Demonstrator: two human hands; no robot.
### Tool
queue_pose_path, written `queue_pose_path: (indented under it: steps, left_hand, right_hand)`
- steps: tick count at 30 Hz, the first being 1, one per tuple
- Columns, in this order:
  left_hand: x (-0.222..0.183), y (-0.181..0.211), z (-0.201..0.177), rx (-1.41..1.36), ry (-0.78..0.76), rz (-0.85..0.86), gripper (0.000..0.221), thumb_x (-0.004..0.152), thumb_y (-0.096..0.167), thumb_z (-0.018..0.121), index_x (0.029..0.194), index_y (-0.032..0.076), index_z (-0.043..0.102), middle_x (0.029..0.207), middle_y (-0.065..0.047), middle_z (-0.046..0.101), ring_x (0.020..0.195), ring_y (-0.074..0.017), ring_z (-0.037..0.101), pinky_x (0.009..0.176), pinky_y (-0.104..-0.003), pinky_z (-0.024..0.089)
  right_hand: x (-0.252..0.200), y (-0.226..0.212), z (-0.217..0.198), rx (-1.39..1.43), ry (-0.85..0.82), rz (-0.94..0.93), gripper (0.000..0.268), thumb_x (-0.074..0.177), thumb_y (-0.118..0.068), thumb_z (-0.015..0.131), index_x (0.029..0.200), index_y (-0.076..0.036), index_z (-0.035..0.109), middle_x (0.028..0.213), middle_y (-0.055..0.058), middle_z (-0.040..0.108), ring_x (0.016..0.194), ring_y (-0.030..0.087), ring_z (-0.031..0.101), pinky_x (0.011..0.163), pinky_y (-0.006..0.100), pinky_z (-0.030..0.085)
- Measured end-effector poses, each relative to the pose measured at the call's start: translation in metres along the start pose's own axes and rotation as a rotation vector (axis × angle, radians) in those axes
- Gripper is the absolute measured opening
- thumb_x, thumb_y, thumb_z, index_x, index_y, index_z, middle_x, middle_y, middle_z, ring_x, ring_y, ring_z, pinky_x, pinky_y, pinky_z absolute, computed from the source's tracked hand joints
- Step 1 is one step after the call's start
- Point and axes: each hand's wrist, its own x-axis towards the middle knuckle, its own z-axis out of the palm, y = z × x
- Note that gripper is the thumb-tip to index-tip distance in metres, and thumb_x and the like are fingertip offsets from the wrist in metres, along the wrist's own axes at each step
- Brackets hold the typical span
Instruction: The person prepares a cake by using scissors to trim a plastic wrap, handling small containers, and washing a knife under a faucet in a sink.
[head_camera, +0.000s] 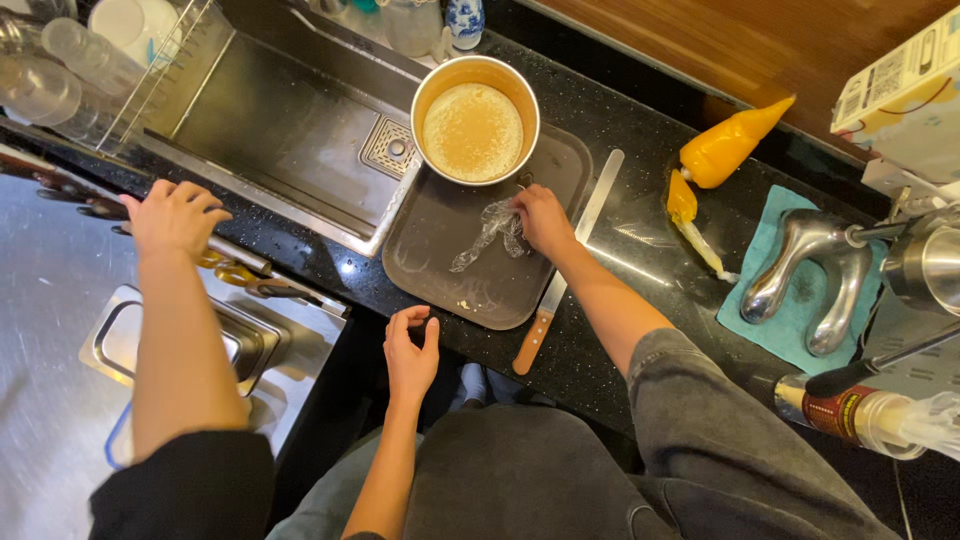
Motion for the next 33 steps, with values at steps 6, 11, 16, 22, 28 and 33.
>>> queue_pose_path:
  steps: [6,11,16,22,28,33]
  left_hand:
    - [0.002,0.009,-0.005,-0.062,-0.003,-0.044,0.014,0.096,0.014,0.069,0.110,0.014,0.067,0.105,-0.004,0.068,0.107,-0.0236,0.066,0.092,-0.037,0.044]
    - [0.005,0.018,-0.007,-0.104,-0.015,-0.051,0.015,0.096,0.013,0.069,0.111,0.012,0.067,0.104,-0.006,0.070,0.103,-0.0244,0.068,0.089,-0.037,0.045]
    - [0.011,0.006,0.001,-0.095,0.008,-0.020,0.017,0.095,0.012,0.070,0.111,0.011,0.066,0.103,-0.008,0.070,0.102,-0.0266,0.068,0.090,-0.038,0.047]
    - [0.014,-0.012,0.017,0.170,-0.006,0.104,0.024,0.090,0.020,0.076,0.111,0.010,0.070,0.101,-0.006,0.066,0.100,-0.0270,0.065,0.089,-0.042,0.048]
    - [0.013,-0.016,0.046,0.475,0.049,0.265,0.020,0.086,0.030,0.079,0.100,0.016,0.076,0.094,0.000,0.061,0.094,-0.0236,0.060,0.083,-0.040,0.044]
    - [0.012,-0.008,0.066,0.498,0.080,0.229,0.008,0.086,0.028,0.077,0.087,0.019,0.077,0.085,0.003,0.057,0.091,-0.0211,0.056,0.084,-0.040,0.038]
  right_hand:
    - [-0.037,-0.014,-0.009,0.001,-0.108,0.015,0.009,0.087,-0.002,0.067,0.087,-0.012,0.067,0.085,0.012,0.061,0.086,0.039,0.065,0.082,0.047,0.053]
    - [-0.071,-0.041,-0.017,0.005,-0.107,0.130,0.011,0.086,-0.012,0.065,0.095,-0.008,0.069,0.088,0.013,0.061,0.090,0.037,0.067,0.084,0.044,0.054]
    - [-0.088,-0.133,-0.033,-0.026,-0.124,0.258,0.047,0.091,-0.047,0.073,0.110,-0.005,0.067,0.103,0.017,0.057,0.103,0.040,0.064,0.090,0.046,0.055]
    - [-0.095,-0.172,0.002,-0.031,0.017,0.327,0.049,0.091,-0.050,0.076,0.115,-0.007,0.067,0.103,0.012,0.050,0.099,0.038,0.061,0.087,0.043,0.054]
    - [-0.092,-0.167,0.016,-0.042,0.027,0.344,0.033,0.097,-0.044,0.069,0.109,-0.014,0.071,0.099,0.010,0.053,0.096,0.037,0.063,0.085,0.041,0.054]
    - [-0.102,-0.137,0.023,0.121,-0.096,0.422,0.017,0.095,-0.027,0.069,0.107,-0.015,0.074,0.095,0.012,0.058,0.088,0.039,0.069,0.077,0.044,0.058]
